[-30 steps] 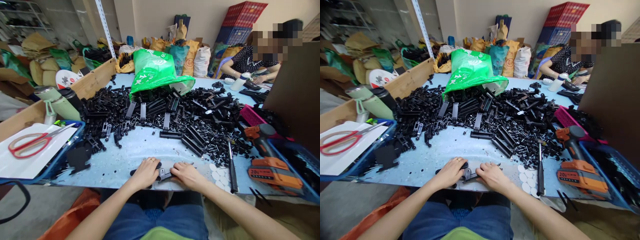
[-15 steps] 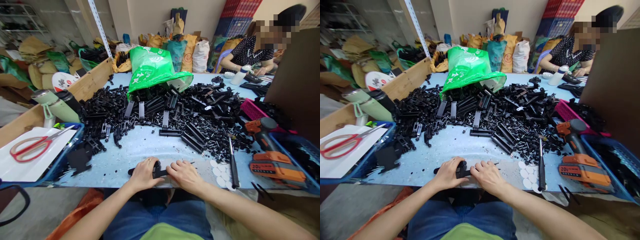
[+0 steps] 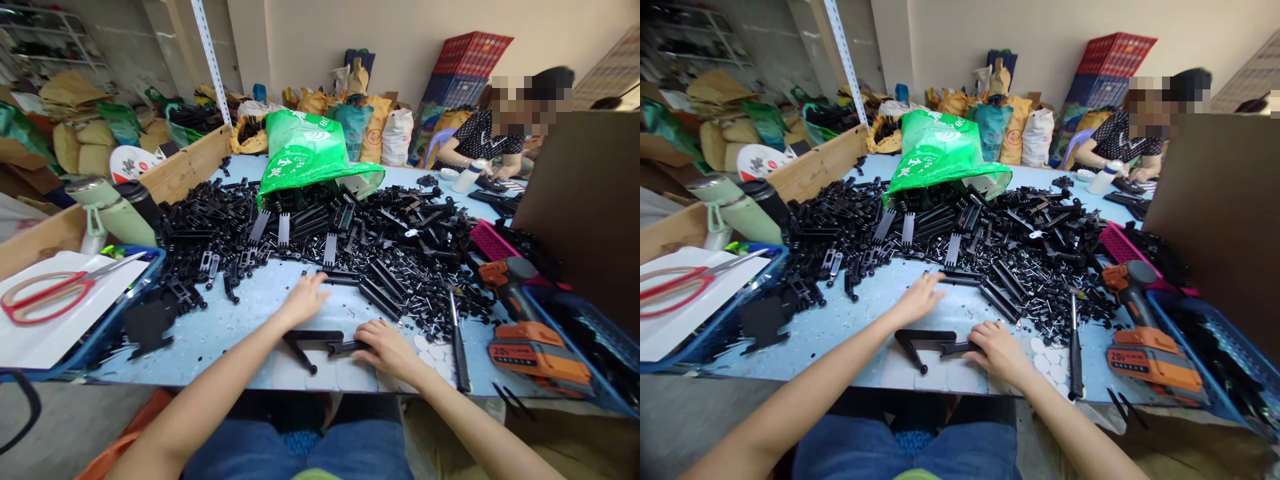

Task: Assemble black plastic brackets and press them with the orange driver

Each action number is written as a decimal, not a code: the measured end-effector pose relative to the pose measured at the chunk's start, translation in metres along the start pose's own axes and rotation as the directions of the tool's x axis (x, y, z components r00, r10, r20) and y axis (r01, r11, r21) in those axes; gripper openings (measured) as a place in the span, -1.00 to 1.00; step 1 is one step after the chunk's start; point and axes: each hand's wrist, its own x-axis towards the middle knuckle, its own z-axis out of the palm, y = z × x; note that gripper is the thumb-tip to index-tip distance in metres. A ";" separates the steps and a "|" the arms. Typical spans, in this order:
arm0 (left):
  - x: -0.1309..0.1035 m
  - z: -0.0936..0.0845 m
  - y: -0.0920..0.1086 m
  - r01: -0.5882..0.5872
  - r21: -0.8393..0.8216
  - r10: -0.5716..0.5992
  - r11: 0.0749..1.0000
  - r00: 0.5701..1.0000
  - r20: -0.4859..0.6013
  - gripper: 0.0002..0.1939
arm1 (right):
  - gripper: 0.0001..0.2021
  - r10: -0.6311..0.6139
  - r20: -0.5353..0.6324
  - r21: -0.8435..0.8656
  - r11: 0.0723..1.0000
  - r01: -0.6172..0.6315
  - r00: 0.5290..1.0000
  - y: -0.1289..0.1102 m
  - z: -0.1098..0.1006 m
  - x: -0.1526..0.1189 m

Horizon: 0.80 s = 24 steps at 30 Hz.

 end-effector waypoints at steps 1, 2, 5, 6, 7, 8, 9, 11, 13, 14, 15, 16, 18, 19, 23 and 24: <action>0.018 -0.003 -0.007 0.064 -0.012 -0.064 0.998 0.996 -0.053 -0.72 | -0.68 0.011 -0.019 -0.004 1.000 -0.011 1.000 0.008 -0.004 0.002; 0.034 -0.005 -0.013 0.104 -0.027 -0.106 0.994 0.991 -0.082 -0.76 | -0.67 0.031 -0.045 -0.019 0.999 -0.032 0.999 0.016 -0.010 0.007; 0.056 -0.011 -0.029 0.145 -0.073 -0.153 0.987 0.981 -0.121 -0.84 | -0.68 0.204 -0.117 -0.150 0.964 -0.221 0.972 0.045 -0.027 0.044; 0.054 -0.013 -0.033 0.150 -0.094 -0.162 0.984 0.978 -0.132 -0.84 | -0.69 0.281 -0.125 -0.207 0.931 -0.302 0.952 0.056 -0.031 0.061; 0.048 -0.016 -0.035 0.152 -0.117 -0.168 0.981 0.975 -0.144 -0.84 | -0.70 0.350 -0.126 -0.259 0.892 -0.371 0.928 0.067 -0.034 0.079; 0.037 -0.019 -0.036 0.154 -0.142 -0.175 0.978 0.972 -0.156 -0.83 | -0.72 0.401 -0.119 -0.293 0.860 -0.418 0.909 0.077 -0.035 0.096; 0.023 -0.023 -0.037 0.159 -0.172 -0.187 0.972 0.969 -0.163 -0.81 | -0.74 0.432 -0.104 -0.311 0.842 -0.442 0.896 0.086 -0.034 0.112; -0.010 -0.031 -0.038 0.185 -0.226 -0.224 0.957 0.961 -0.161 -0.71 | -0.76 0.447 -0.068 -0.308 0.841 -0.445 0.892 0.101 -0.029 0.137; -0.045 -0.036 -0.038 0.241 -0.337 -0.297 0.910 0.946 -0.127 -0.59 | -0.75 0.452 -0.029 -0.305 0.845 -0.439 0.891 0.111 -0.022 0.151; -0.061 -0.036 -0.037 0.280 -0.433 -0.351 0.857 0.932 -0.092 -0.55 | -0.76 0.454 -0.014 -0.305 0.847 -0.436 0.891 0.114 -0.019 0.153; -0.075 -0.034 -0.036 0.316 -0.539 -0.405 0.781 0.913 -0.050 -0.54 | -0.77 0.454 -0.003 -0.306 0.848 -0.433 0.891 0.116 -0.018 0.154; -0.085 -0.031 -0.035 0.342 -0.636 -0.451 0.692 0.893 -0.010 -0.55 | -0.78 0.453 0.002 -0.307 0.849 -0.430 0.892 0.117 -0.017 0.152; -0.099 -0.024 -0.034 0.359 -0.750 -0.509 0.556 0.860 0.034 -0.58 | -0.79 0.444 -0.008 -0.309 0.851 -0.424 0.896 0.116 -0.019 0.145; -0.102 -0.021 -0.033 0.360 -0.757 -0.520 0.545 0.853 0.031 -0.60 | -0.78 0.436 -0.024 -0.309 0.853 -0.421 0.900 0.114 -0.021 0.141; -0.099 -0.016 -0.032 0.385 -0.695 -0.491 0.607 0.870 0.053 -0.63 | -0.71 0.378 -0.100 -0.286 0.875 -0.391 0.920 0.100 -0.026 0.123; -0.097 -0.016 -0.032 0.390 -0.672 -0.472 0.629 0.879 0.069 -0.63 | -0.70 0.368 -0.115 -0.277 0.880 -0.385 0.923 0.097 -0.027 0.121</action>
